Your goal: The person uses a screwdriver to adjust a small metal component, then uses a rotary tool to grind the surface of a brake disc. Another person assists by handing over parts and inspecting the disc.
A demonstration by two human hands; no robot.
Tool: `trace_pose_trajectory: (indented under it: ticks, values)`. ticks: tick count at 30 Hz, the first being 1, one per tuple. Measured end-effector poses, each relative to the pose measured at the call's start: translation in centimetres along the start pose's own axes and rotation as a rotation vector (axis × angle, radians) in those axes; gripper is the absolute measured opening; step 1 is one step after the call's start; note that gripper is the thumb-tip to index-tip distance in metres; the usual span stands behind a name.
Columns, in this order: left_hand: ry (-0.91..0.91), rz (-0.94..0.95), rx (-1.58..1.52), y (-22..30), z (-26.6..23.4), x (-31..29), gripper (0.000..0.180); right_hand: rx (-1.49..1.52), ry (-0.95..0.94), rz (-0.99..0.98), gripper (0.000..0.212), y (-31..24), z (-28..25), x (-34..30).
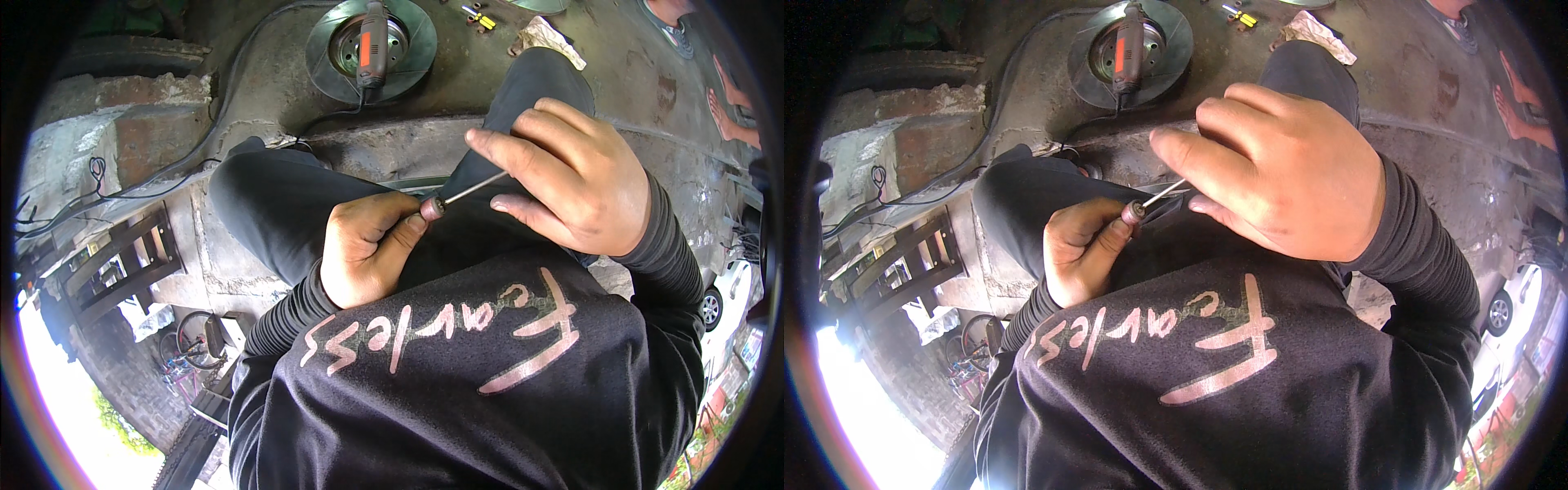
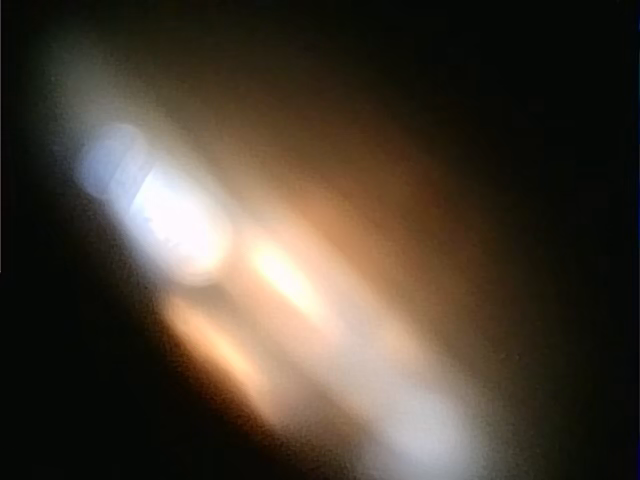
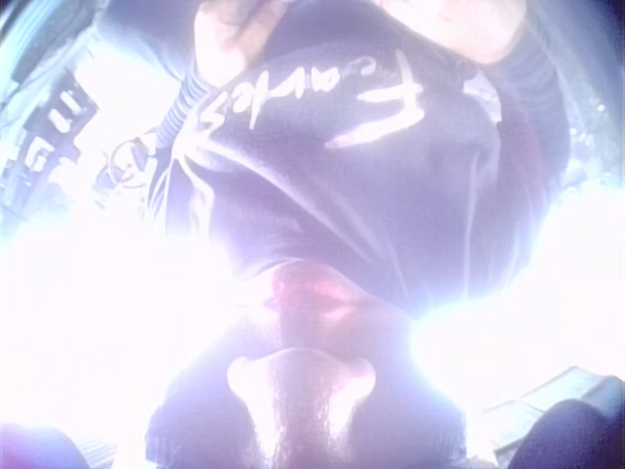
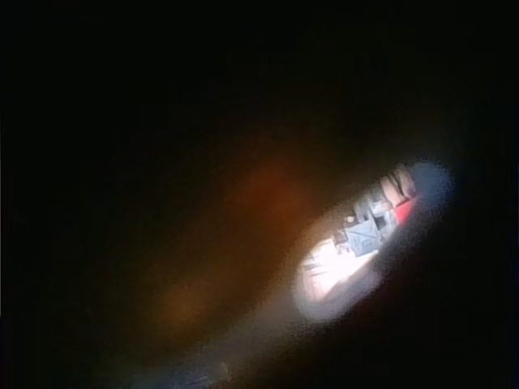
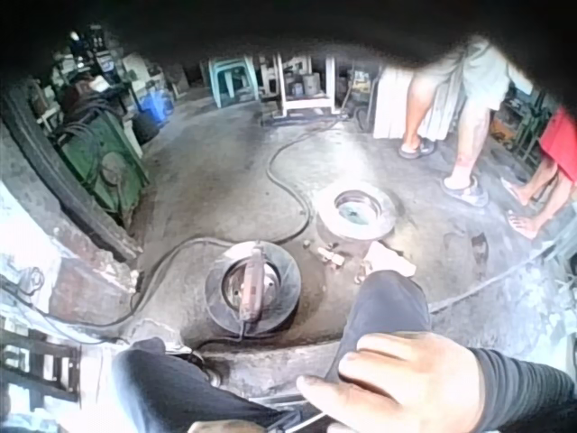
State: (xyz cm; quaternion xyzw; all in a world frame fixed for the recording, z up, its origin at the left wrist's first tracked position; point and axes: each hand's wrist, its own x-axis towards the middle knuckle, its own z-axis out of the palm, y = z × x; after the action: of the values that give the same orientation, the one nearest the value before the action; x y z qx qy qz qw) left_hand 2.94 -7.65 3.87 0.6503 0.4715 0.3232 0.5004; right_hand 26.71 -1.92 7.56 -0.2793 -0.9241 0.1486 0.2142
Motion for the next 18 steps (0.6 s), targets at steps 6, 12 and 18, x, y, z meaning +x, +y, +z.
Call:
trace_pose_trajectory:
  ticks: [6,12,18]
  values:
    - [-0.032,-0.005,0.020,-0.1,-0.3,0.0,0.008,-0.022,0.058,-0.022,0.024,-0.1,0.3,0.1]
    - [-0.006,0.002,-0.038,-0.3,-0.1,0.1,0.008,-0.144,0.123,0.033,0.024,1.2,0.6,-0.2]
    - [0.059,-0.023,-0.107,-0.7,0.1,0.1,0.008,0.807,0.091,0.565,0.034,0.4,2.2,-0.5]
